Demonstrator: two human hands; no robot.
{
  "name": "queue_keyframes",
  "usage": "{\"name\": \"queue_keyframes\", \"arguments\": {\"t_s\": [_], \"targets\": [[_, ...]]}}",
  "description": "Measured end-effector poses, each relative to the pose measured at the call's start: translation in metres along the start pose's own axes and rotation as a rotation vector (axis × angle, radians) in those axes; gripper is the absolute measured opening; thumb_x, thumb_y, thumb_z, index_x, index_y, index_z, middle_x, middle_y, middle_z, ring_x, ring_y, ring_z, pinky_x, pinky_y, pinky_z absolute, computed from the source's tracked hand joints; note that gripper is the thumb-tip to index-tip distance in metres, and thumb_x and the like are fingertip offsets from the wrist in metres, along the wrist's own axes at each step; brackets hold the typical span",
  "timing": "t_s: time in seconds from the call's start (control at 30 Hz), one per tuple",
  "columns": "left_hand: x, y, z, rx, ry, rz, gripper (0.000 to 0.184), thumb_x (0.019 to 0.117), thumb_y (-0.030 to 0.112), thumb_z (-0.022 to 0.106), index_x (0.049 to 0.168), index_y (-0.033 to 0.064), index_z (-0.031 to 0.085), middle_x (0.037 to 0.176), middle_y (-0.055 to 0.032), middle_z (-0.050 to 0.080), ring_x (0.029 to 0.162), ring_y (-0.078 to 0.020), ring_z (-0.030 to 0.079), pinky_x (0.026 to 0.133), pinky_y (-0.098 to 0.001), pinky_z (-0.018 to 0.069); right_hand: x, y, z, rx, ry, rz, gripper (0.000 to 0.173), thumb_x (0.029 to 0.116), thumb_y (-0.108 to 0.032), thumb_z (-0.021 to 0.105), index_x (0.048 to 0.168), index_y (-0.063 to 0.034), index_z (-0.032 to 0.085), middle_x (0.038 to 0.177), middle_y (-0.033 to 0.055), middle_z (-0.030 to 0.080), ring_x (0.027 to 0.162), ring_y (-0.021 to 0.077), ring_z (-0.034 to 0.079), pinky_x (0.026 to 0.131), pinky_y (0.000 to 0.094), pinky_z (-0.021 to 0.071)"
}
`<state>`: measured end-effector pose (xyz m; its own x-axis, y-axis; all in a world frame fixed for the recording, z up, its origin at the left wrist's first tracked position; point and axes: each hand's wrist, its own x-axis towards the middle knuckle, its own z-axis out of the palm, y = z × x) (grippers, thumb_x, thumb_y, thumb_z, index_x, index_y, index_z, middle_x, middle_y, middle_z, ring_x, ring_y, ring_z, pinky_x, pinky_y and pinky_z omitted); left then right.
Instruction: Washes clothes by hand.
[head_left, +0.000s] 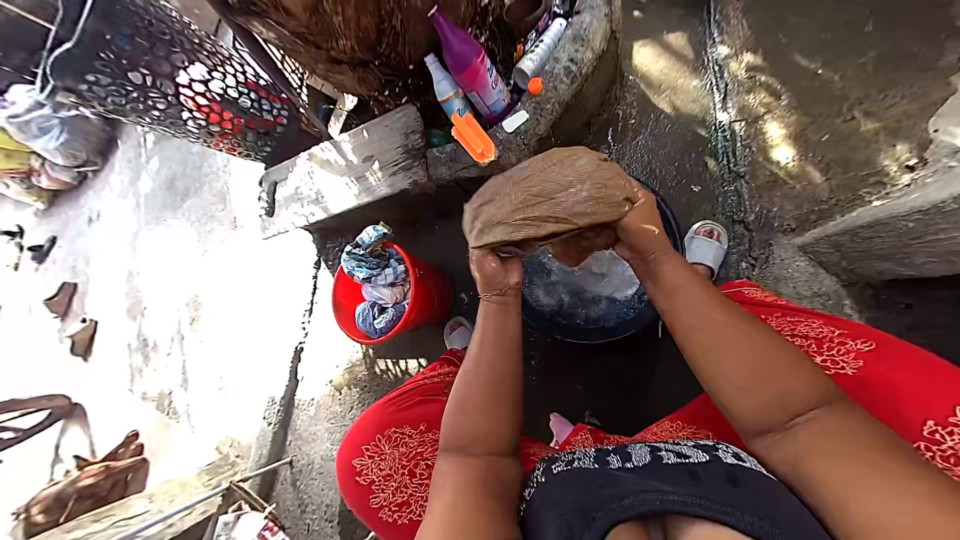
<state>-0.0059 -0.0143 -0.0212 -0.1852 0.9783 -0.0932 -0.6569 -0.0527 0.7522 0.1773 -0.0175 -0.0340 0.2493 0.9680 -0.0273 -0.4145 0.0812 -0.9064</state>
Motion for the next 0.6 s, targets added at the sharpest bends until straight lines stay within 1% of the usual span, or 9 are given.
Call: {"name": "queue_keyframes", "arguments": {"t_s": [0.07,0.13,0.2,0.23,0.33,0.4,0.47,0.53,0.6], "targets": [[-0.01,-0.03,-0.019,0.083,0.054,-0.194,0.036,0.1101,0.029,0.027,0.128,0.0146,0.055,0.117,-0.0046,0.068,0.107,-0.0182,0.066,0.093,-0.0419,0.0565,-0.001,-0.011,0.018,0.208,0.027,0.038,0.031,0.0935,-0.002,0.063,0.124,-0.0072,0.058,0.105,0.0033,0.071,0.097,0.0137,0.071,0.087,0.0363,0.0616],[-0.029,-0.057,-0.024,0.058,-0.033,-0.367,0.044,0.1063,0.043,0.039,0.137,0.0137,0.053,0.128,-0.0083,0.064,0.116,-0.0234,0.062,0.095,-0.0465,0.054,-0.005,-0.014,0.032,0.388,0.063,0.1,0.024,0.102,-0.006,0.05,0.125,-0.0127,0.055,0.105,0.0021,0.071,0.096,0.0136,0.071,0.085,0.036,0.0616],[-0.04,-0.07,-0.022,-0.112,-0.164,-0.426,0.075,0.075,0.056,0.083,0.133,0.0154,0.059,0.125,-0.0079,0.067,0.115,-0.0247,0.065,0.095,-0.0471,0.0563,-0.007,-0.01,0.038,0.519,0.116,0.165,0.021,0.1077,-0.014,0.04,0.125,-0.0173,0.052,0.103,0.0011,0.069,0.094,0.013,0.07,0.082,0.035,0.061],[-0.041,-0.07,-0.02,-0.159,-0.251,-0.425,0.086,0.0602,0.059,0.092,0.13,0.0173,0.063,0.123,-0.0062,0.071,0.114,-0.0236,0.067,0.097,-0.0459,0.0571,-0.007,-0.008,0.039,0.577,0.149,0.192,0.019,0.1089,-0.017,0.038,0.12,-0.0193,0.053,0.098,-0.0001,0.07,0.089,0.012,0.07,0.078,0.0336,0.0613],[-0.037,-0.052,-0.003,-0.182,-0.339,-0.32,0.099,0.0486,0.074,0.088,0.129,0.0214,0.065,0.125,-0.0045,0.071,0.116,-0.0235,0.067,0.098,-0.0476,0.057,-0.009,0.004,0.027,0.659,0.079,0.201,0.018,0.1061,-0.021,0.044,0.104,-0.0201,0.062,0.091,-0.0013,0.072,0.086,0.011,0.071,0.078,0.0338,0.0608],[-0.024,-0.032,0.008,-0.198,-0.23,-0.209,0.096,0.0481,0.08,0.085,0.125,0.0244,0.066,0.118,-0.0037,0.073,0.111,-0.0232,0.069,0.094,-0.0486,0.0586,-0.008,0.016,0.004,0.497,-0.113,0.153,0.012,0.0938,-0.023,0.065,0.106,-0.0224,0.064,0.092,-0.0046,0.074,0.085,0.008,0.071,0.075,0.0309,0.0609],[-0.006,-0.016,0.012,-0.214,-0.226,-0.063,0.103,0.0586,0.071,0.086,0.143,0.0233,0.052,0.126,-0.0057,0.069,0.114,-0.0236,0.068,0.095,-0.0494,0.0589,-0.002,0.019,-0.028,0.243,-0.394,0.135,0.064,0.0736,-0.027,0.09,0.127,-0.0206,0.056,0.11,-0.0051,0.072,0.101,0.0096,0.07,0.087,0.0332,0.0608],[0.009,-0.006,0.013,-0.143,-0.276,0.078,0.094,0.0725,0.05,0.089,0.149,0.0181,0.043,0.127,-0.0037,0.068,0.112,-0.0163,0.069,0.094,-0.039,0.0602,0.003,0.011,-0.045,0.122,-0.66,0.233,0.107,0.0629,-0.028,0.095,0.149,-0.0199,0.033,0.134,-0.0035,0.061,0.12,0.0153,0.064,0.096,0.0382,0.0601],[0.017,-0.001,0.01,-0.007,-0.37,0.153,0.077,0.0751,0.034,0.09,0.138,0.0131,0.05,0.121,-0.0023,0.069,0.105,-0.0126,0.07,0.089,-0.0345,0.0613,0.001,0.015,-0.044,0.335,-0.706,0.323,0.106,0.061,-0.037,0.097,0.148,-0.0201,0.04,0.137,0.0078,0.062,0.121,0.0319,0.064,0.09,0.0559,0.0609]]}}
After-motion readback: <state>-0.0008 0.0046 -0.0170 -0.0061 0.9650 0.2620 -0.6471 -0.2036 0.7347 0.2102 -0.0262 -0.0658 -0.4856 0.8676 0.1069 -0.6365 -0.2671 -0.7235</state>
